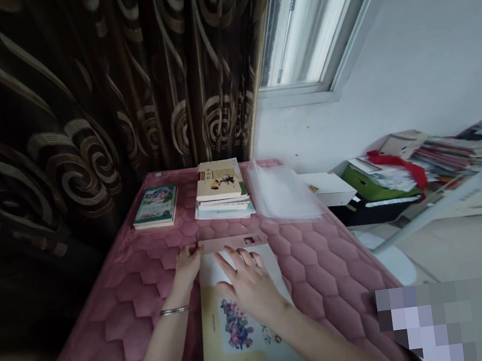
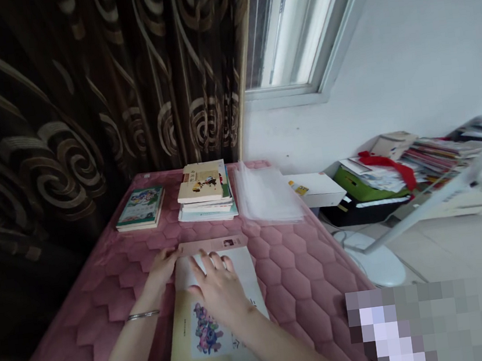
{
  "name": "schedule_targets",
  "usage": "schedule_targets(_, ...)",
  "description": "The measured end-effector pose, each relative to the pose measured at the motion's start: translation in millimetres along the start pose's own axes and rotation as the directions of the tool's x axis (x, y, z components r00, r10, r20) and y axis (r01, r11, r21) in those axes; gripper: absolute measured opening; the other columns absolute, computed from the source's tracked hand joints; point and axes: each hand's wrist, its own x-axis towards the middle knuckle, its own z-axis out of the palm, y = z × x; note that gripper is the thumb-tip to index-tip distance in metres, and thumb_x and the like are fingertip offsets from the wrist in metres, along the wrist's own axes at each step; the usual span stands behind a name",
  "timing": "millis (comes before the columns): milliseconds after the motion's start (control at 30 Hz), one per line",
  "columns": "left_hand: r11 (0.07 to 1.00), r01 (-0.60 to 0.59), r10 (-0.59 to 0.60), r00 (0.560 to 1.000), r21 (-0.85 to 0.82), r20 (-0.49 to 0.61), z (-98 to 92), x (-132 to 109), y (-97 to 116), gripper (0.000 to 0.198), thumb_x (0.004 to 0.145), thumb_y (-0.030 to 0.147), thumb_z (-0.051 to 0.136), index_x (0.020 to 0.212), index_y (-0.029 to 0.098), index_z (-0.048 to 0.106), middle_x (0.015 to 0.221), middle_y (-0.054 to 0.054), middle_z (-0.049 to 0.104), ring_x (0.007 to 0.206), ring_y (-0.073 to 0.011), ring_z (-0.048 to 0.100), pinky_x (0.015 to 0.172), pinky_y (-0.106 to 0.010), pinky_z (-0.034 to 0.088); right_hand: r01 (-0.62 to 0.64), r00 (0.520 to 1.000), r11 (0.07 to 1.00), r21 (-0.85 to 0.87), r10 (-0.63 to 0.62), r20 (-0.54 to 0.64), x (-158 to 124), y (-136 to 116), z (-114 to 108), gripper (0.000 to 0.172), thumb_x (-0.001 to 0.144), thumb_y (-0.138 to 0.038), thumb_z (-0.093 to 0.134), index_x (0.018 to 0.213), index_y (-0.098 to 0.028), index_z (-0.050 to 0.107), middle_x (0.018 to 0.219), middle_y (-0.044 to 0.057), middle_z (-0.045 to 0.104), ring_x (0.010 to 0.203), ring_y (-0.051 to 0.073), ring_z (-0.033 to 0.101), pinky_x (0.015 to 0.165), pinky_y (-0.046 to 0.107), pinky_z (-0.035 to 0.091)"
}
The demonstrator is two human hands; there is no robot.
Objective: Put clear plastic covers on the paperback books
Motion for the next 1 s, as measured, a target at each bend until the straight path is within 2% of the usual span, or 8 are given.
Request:
schedule_targets(133, 0.999, 0.032, -0.032, 0.999, 0.008, 0.008, 2.1, 0, 2, 0.015, 0.075, 0.028, 0.055, 0.077, 0.017, 0.066, 0.086, -0.011, 0.073, 0.084, -0.0241, 0.067, 0.073, -0.031, 0.047, -0.023, 1.0, 1.0, 0.021, 0.023, -0.01, 29, 17, 2, 0.048, 0.093, -0.044, 0.047, 0.135, -0.02, 0.049, 0.139, 0.014, 0.048, 0.125, 0.032, 0.041, 0.102, 0.049, 0.032)
schedule_targets(267, 1.0, 0.015, -0.015, 1.0, -0.011, -0.012, 2.1, -5, 4, 0.019, 0.076, 0.029, 0.054, 0.083, 0.016, 0.067, 0.092, -0.011, 0.073, 0.088, -0.0235, 0.067, 0.076, -0.03, 0.048, -0.006, 0.994, 0.996, 0.084, -0.004, 0.112, 52, 37, 22, 0.055, 0.093, -0.052, 0.042, 0.139, -0.022, 0.044, 0.143, 0.014, 0.044, 0.131, 0.034, 0.036, 0.106, 0.054, 0.025)
schedule_targets(333, 1.0, 0.007, -0.007, 1.0, -0.022, -0.015, 0.8, -7, 5, 0.02, 0.076, 0.028, 0.052, 0.083, 0.016, 0.066, 0.09, -0.01, 0.073, 0.085, -0.0225, 0.068, 0.074, -0.029, 0.048, 0.011, 0.986, 0.995, 0.102, -0.028, 0.165, 56, 41, 27, 0.06, 0.092, -0.057, 0.04, 0.143, -0.026, 0.039, 0.14, 0.014, 0.047, 0.131, 0.035, 0.036, 0.106, 0.058, 0.022)
schedule_targets(467, 1.0, 0.012, -0.012, 0.999, -0.007, -0.03, -4.3, -5, 6, 0.018, 0.079, 0.025, 0.047, 0.073, 0.018, 0.062, 0.086, -0.01, 0.072, 0.085, -0.0221, 0.066, 0.077, -0.03, 0.047, 0.022, 0.986, 0.996, 0.089, -0.037, 0.164, 44, 32, 15, 0.064, 0.09, -0.061, 0.041, 0.143, -0.026, 0.038, 0.129, 0.015, 0.055, 0.127, 0.036, 0.04, 0.105, 0.059, 0.021)
schedule_targets(633, 0.996, 0.088, -0.086, 0.993, 0.022, -0.079, -4.5, 8, 3, 0.009, 0.073, 0.025, 0.058, 0.076, 0.017, 0.059, 0.095, -0.015, 0.069, 0.098, -0.0286, 0.062, 0.086, -0.038, 0.043, 0.019, 0.997, 0.999, 0.047, -0.022, 0.074, 7, 6, 2, 0.073, 0.081, -0.06, 0.057, 0.14, -0.022, 0.041, 0.14, 0.017, 0.044, 0.128, 0.039, 0.037, 0.107, 0.057, 0.022)
schedule_targets(767, 0.993, 0.104, -0.103, 0.995, -0.052, 0.015, 2.7, 12, 4, 0.016, 0.062, 0.024, 0.067, 0.075, 0.017, 0.061, 0.083, -0.008, 0.07, 0.087, -0.0254, 0.065, 0.075, -0.032, 0.047, -0.012, 0.999, 1.0, 0.012, 0.011, 0.04, -16, -6, 9, 0.074, 0.08, -0.048, 0.065, 0.144, -0.023, 0.035, 0.144, 0.016, 0.041, 0.131, 0.04, 0.035, 0.107, 0.06, 0.022)
schedule_targets(900, 0.981, 0.065, -0.039, 0.988, -0.18, 0.147, 5.1, 2, 8, 0.015, 0.066, 0.032, 0.062, 0.069, 0.018, 0.062, 0.071, -0.003, 0.069, 0.072, -0.02, 0.065, 0.065, -0.027, 0.047, -0.047, 0.999, 0.999, -0.005, 0.047, 0.003, -20, -8, 14, 0.074, 0.082, -0.043, 0.065, 0.145, -0.023, 0.033, 0.146, 0.014, 0.039, 0.131, 0.041, 0.035, 0.106, 0.061, 0.024)
schedule_targets(1000, 0.958, 0.003, 0.035, 0.991, -0.288, 0.128, 2.1, -9, 9, 0.024, 0.069, 0.042, 0.058, 0.073, 0.018, 0.061, 0.077, -0.003, 0.069, 0.076, -0.0189, 0.064, 0.068, -0.027, 0.047, -0.054, 0.998, 0.998, -0.013, 0.053, -0.024, -22, -9, 15, 0.074, 0.083, -0.041, 0.064, 0.146, -0.023, 0.031, 0.147, 0.013, 0.038, 0.131, 0.04, 0.035, 0.106, 0.062, 0.024)
